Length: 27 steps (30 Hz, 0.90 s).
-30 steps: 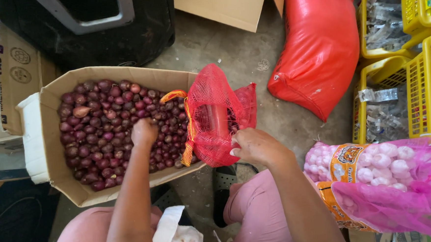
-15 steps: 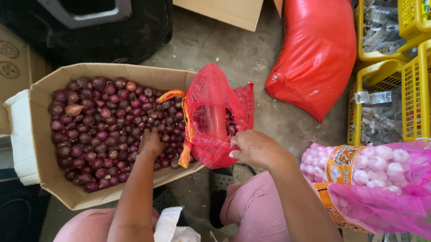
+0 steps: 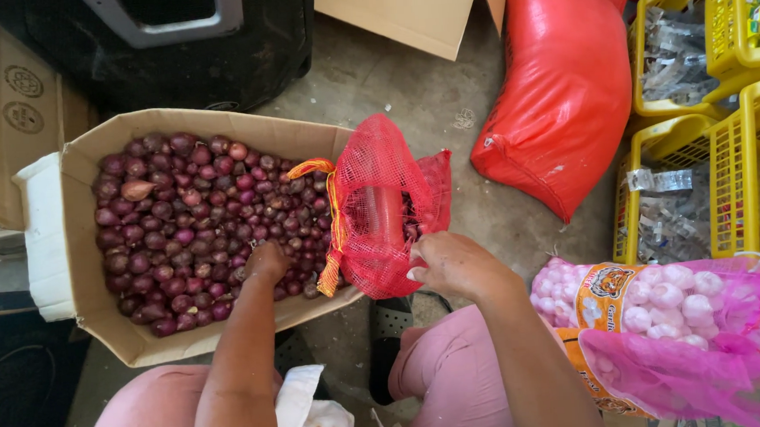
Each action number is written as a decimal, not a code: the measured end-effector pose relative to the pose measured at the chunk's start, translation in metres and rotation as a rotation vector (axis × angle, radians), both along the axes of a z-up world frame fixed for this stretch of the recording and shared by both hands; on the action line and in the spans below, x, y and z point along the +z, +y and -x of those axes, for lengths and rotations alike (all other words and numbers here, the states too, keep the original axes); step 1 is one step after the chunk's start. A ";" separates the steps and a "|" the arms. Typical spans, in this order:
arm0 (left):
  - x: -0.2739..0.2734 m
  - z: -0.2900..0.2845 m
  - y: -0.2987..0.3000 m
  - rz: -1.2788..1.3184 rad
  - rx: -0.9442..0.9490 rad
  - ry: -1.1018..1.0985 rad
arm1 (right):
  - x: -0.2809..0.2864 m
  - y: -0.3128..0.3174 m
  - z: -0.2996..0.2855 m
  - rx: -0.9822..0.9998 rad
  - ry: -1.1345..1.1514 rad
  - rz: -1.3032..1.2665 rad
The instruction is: The person bags red onions from a large cardboard box into red mesh bags.
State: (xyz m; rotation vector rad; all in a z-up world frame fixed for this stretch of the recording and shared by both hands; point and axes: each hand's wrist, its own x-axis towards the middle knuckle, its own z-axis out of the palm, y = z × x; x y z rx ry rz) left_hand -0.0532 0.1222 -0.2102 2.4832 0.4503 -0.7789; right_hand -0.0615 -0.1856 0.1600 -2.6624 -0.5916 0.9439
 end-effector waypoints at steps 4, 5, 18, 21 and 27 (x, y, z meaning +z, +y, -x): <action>-0.005 0.004 -0.007 -0.070 0.018 -0.021 | -0.002 -0.002 0.000 -0.008 -0.006 0.000; -0.007 0.005 -0.009 -0.068 0.015 -0.026 | -0.001 -0.002 0.000 -0.010 -0.011 0.001; 0.004 0.002 -0.022 -0.107 -0.269 -0.103 | 0.000 -0.006 0.000 -0.055 -0.012 -0.006; -0.006 -0.011 -0.012 0.244 0.113 -0.007 | 0.001 -0.007 0.001 -0.052 -0.026 -0.041; 0.016 -0.050 0.016 1.167 0.814 -0.023 | -0.001 -0.011 0.002 -0.061 -0.025 -0.047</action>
